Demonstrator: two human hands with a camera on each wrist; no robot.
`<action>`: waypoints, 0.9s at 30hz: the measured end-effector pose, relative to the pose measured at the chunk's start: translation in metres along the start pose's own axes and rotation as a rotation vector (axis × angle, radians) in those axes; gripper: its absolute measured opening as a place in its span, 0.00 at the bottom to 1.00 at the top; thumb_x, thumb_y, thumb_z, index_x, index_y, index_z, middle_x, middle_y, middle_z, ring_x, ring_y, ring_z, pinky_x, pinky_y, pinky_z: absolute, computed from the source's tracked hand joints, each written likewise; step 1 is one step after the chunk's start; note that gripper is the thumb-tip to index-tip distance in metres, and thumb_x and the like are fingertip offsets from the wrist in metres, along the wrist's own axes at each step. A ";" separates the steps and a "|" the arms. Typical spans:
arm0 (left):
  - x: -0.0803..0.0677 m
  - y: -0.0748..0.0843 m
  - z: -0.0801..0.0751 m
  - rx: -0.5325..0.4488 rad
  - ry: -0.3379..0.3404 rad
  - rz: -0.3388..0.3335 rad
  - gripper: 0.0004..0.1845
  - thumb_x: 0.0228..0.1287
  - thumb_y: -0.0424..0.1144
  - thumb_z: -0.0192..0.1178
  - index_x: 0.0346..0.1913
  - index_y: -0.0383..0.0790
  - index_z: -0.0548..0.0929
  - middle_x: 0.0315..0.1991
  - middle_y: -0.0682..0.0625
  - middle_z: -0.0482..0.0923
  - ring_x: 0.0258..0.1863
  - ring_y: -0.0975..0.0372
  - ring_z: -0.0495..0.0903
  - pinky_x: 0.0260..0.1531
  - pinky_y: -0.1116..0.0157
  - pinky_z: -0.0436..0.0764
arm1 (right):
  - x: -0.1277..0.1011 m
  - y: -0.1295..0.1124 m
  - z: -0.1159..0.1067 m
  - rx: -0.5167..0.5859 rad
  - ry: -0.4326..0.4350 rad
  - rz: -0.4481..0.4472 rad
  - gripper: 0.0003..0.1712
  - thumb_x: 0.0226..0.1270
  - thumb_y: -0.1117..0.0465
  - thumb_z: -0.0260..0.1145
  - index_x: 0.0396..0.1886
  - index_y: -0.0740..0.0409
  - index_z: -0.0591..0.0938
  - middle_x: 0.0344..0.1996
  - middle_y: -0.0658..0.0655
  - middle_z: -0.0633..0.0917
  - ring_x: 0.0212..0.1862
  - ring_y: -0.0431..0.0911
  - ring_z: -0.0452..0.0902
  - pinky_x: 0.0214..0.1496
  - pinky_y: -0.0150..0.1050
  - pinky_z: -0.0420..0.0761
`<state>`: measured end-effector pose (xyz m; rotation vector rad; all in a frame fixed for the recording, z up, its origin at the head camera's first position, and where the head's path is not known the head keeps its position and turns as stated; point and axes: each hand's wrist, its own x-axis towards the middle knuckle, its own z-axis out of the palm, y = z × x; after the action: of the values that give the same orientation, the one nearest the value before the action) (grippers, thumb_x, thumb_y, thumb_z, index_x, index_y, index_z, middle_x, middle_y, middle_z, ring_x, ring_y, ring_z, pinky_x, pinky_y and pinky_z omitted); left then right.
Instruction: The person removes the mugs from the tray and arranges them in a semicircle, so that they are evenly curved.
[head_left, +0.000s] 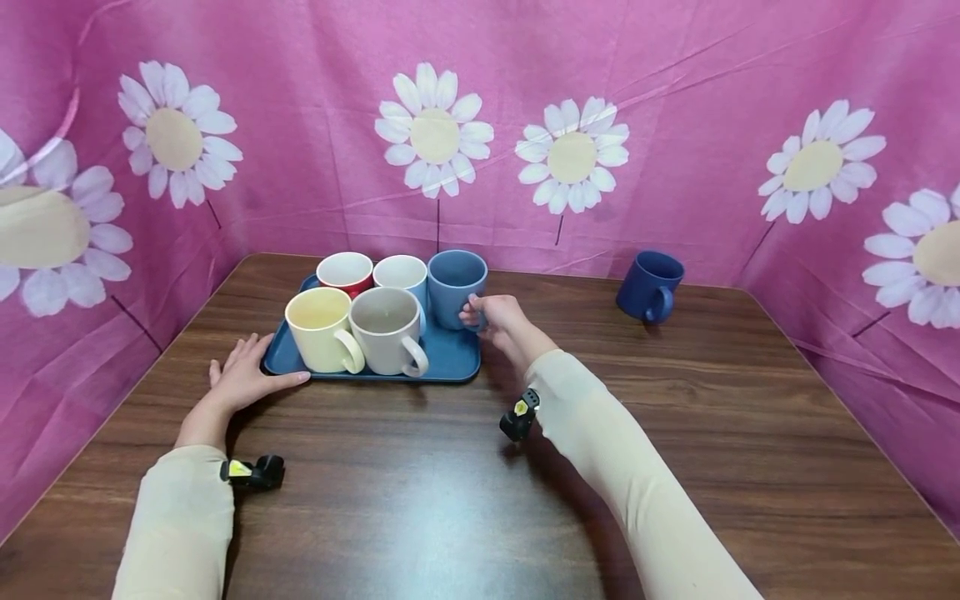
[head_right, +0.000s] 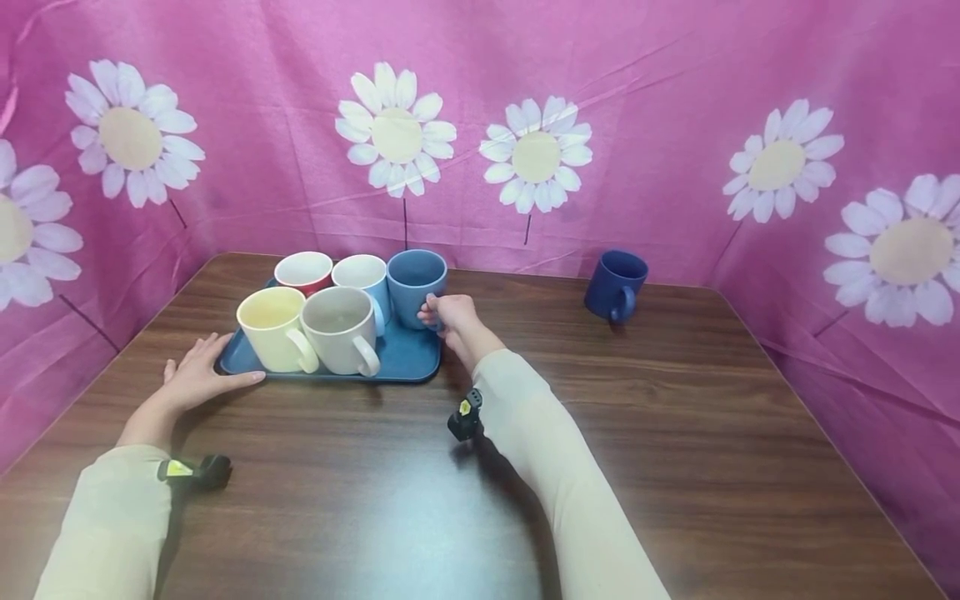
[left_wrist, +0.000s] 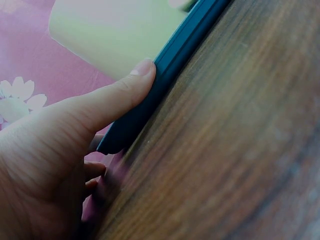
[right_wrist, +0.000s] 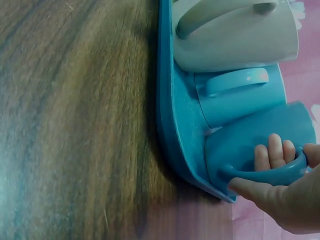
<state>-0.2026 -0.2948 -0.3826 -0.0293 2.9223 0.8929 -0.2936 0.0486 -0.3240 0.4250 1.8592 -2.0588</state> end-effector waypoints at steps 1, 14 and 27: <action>0.000 0.000 0.000 0.000 -0.001 0.001 0.54 0.43 0.64 0.57 0.64 0.30 0.47 0.61 0.26 0.38 0.60 0.38 0.33 0.45 0.36 0.28 | 0.000 0.000 0.000 0.010 0.005 0.005 0.11 0.62 0.63 0.54 0.24 0.65 0.76 0.17 0.55 0.79 0.33 0.47 0.76 0.51 0.45 0.65; 0.002 0.002 0.000 0.004 -0.009 0.010 0.54 0.44 0.64 0.56 0.64 0.30 0.47 0.61 0.26 0.38 0.60 0.38 0.33 0.45 0.36 0.28 | -0.013 -0.005 -0.015 0.105 -0.027 -0.030 0.11 0.62 0.66 0.53 0.22 0.64 0.75 0.14 0.55 0.78 0.24 0.43 0.77 0.50 0.45 0.68; -0.001 0.002 -0.001 0.011 -0.005 0.004 0.54 0.44 0.64 0.56 0.64 0.30 0.46 0.61 0.26 0.38 0.60 0.38 0.33 0.45 0.35 0.29 | -0.025 -0.012 -0.061 0.038 -0.103 -0.111 0.14 0.64 0.64 0.51 0.20 0.59 0.78 0.16 0.52 0.81 0.26 0.40 0.78 0.44 0.41 0.70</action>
<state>-0.2020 -0.2936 -0.3803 -0.0199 2.9236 0.8762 -0.2760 0.1115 -0.3084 0.2244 1.8242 -2.1476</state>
